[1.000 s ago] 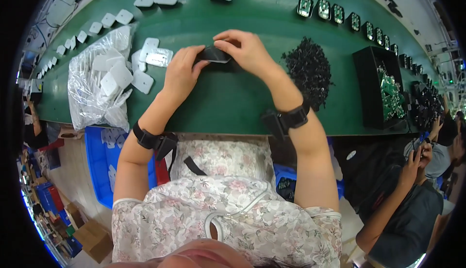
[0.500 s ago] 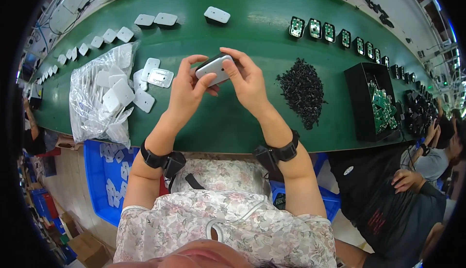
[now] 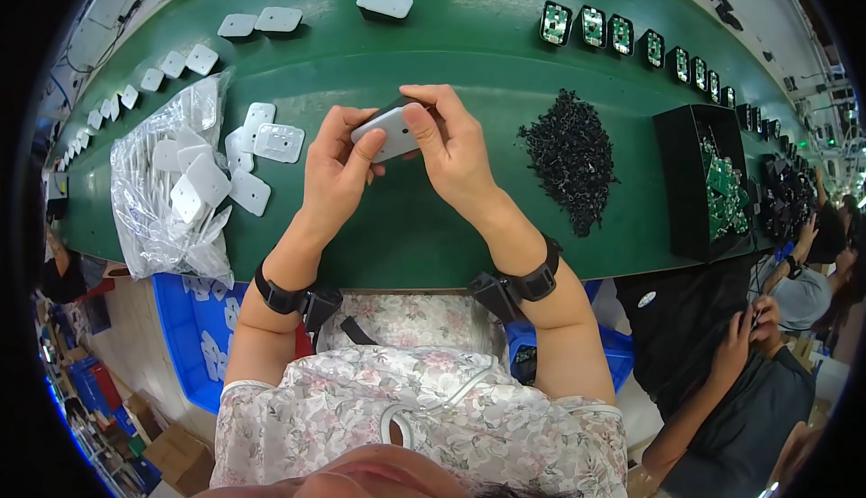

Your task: The person picks up a white plastic plate, inserts a small black screw into it by hand, and then presses a black housing onto the plate. The person then places the assembled unit onto the green workbench and repeats the process.

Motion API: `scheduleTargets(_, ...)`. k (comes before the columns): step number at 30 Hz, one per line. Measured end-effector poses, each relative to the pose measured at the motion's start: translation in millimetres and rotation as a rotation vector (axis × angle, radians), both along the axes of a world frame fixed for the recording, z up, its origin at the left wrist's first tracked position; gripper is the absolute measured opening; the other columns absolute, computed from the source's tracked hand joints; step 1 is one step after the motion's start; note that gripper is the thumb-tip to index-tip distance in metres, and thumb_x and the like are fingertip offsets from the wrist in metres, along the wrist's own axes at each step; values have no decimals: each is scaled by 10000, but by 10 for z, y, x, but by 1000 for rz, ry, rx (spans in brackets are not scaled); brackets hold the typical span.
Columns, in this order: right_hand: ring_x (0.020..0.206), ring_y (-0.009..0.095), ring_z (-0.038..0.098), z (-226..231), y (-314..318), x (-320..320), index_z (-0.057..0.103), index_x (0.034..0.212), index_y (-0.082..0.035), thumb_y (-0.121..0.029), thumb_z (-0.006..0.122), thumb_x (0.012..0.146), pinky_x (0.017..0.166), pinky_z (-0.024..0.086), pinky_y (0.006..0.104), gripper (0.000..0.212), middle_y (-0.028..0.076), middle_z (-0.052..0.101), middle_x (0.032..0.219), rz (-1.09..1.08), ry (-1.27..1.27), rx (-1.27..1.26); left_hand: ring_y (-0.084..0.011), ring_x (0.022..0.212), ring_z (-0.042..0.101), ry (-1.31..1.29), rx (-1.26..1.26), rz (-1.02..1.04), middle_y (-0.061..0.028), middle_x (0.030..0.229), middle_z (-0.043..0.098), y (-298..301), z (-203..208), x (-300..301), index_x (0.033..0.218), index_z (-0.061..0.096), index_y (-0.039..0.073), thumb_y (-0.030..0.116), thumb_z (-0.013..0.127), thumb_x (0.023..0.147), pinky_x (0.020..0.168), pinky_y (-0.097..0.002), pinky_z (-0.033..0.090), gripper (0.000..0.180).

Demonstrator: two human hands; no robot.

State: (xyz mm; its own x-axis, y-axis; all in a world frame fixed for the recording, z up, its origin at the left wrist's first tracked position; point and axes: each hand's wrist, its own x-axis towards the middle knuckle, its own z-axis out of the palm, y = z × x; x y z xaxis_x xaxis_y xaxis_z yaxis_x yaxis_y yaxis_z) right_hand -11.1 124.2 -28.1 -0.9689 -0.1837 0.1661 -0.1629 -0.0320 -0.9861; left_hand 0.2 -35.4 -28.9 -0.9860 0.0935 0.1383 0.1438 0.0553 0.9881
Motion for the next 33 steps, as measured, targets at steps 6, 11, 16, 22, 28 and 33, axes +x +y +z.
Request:
scheduleTargets(6,904,79,521,53,-52,16,524,1231,-38,-190,560,940,714,463,224,330,32,553,1040,85,34,-113,-102,623,584,-80,101,-28,-89,878,606,-63,10,31,1070,483,7,183,558,939,502,-192,444,232)
scheduleTargets(11,858,75,539,117,-15,90,512,1260,-48,-167,596,912,689,450,190,377,25,567,1033,3,114,1,-142,676,608,-45,206,-46,-117,944,601,50,-28,127,1101,434,-3,172,532,950,553,-230,483,251)
scheduleTargets(16,874,105,554,155,-182,145,501,1244,-25,-221,600,910,689,461,226,400,54,575,1044,-104,73,-161,-114,642,603,87,340,62,-112,839,623,175,-1,172,1039,447,-17,179,563,932,514,-235,466,251)
scheduleTargets(22,735,76,488,161,-106,86,489,1260,-6,-294,518,953,665,413,204,422,22,577,981,19,-33,-143,-137,668,613,-16,486,70,-132,862,605,107,34,193,1017,401,-10,244,527,956,505,-220,463,289)
scheduleTargets(28,833,97,505,112,4,43,490,1263,-3,-312,506,963,708,424,219,431,34,568,1053,78,-26,-163,-163,721,624,7,326,28,-135,910,612,83,-22,170,1045,436,-10,160,583,915,556,-251,479,260)
scheduleTargets(33,999,135,545,125,188,9,478,1267,-11,-167,604,896,871,449,272,422,63,569,1114,263,-172,-45,-352,940,577,632,-455,32,-170,1043,592,-216,-193,62,1061,517,2,-31,692,686,790,-391,491,416)
